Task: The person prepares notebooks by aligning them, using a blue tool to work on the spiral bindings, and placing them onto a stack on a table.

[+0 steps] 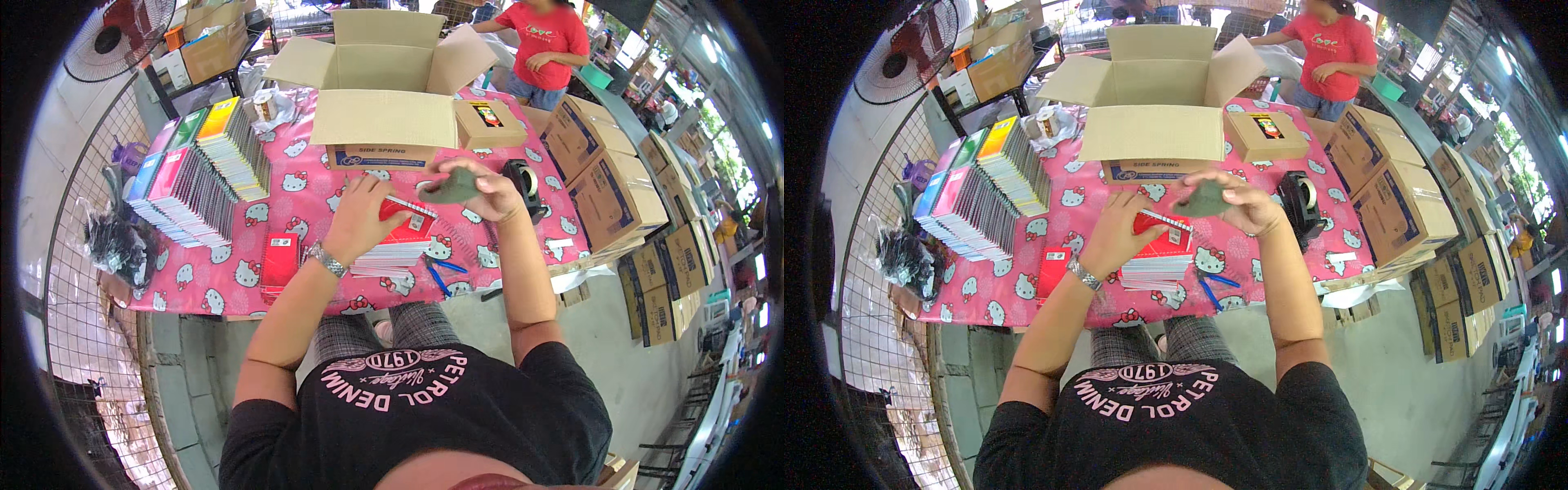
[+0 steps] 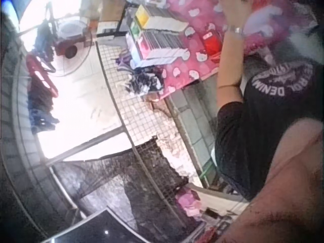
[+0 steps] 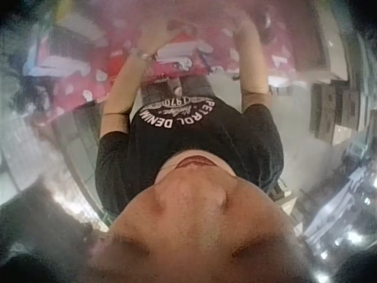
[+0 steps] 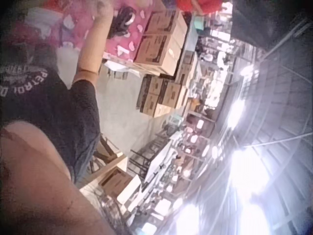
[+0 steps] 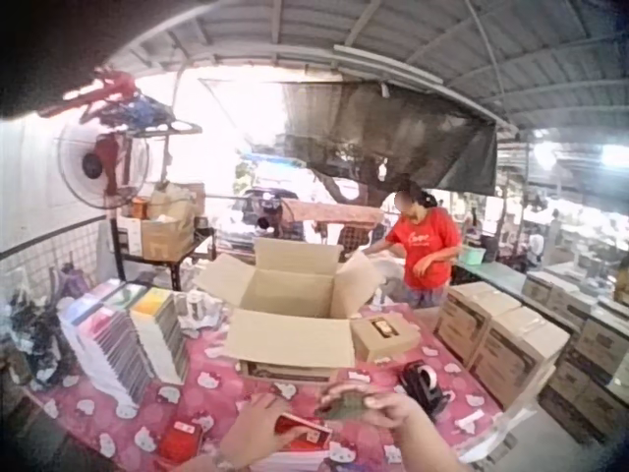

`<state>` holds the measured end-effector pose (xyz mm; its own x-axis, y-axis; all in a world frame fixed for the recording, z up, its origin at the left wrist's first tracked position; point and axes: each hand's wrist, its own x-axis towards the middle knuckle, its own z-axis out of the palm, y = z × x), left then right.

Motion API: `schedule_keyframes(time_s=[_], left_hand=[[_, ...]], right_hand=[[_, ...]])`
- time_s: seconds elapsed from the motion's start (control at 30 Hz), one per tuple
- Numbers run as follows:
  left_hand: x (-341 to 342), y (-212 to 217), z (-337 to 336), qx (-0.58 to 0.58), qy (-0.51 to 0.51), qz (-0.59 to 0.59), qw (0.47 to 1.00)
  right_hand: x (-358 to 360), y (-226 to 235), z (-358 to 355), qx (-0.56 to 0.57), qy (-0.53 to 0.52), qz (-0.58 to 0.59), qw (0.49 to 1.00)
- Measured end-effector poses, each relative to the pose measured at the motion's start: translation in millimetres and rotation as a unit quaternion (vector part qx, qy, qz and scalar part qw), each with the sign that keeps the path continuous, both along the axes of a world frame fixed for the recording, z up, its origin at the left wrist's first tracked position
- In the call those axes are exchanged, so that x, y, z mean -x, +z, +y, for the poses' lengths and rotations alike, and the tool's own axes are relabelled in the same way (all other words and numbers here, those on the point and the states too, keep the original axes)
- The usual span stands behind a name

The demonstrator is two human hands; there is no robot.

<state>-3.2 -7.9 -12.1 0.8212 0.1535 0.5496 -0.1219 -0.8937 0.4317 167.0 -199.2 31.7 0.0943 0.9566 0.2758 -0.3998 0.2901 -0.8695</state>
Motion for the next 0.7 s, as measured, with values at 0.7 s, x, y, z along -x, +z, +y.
schedule_keyframes(time_s=[0.7], left_hand=[[-6, -1, 26, 0.113, -0.077, 0.047, 0.990]], right_hand=[[0, 5, 36, 0.110, -0.044, -0.281, 0.952]])
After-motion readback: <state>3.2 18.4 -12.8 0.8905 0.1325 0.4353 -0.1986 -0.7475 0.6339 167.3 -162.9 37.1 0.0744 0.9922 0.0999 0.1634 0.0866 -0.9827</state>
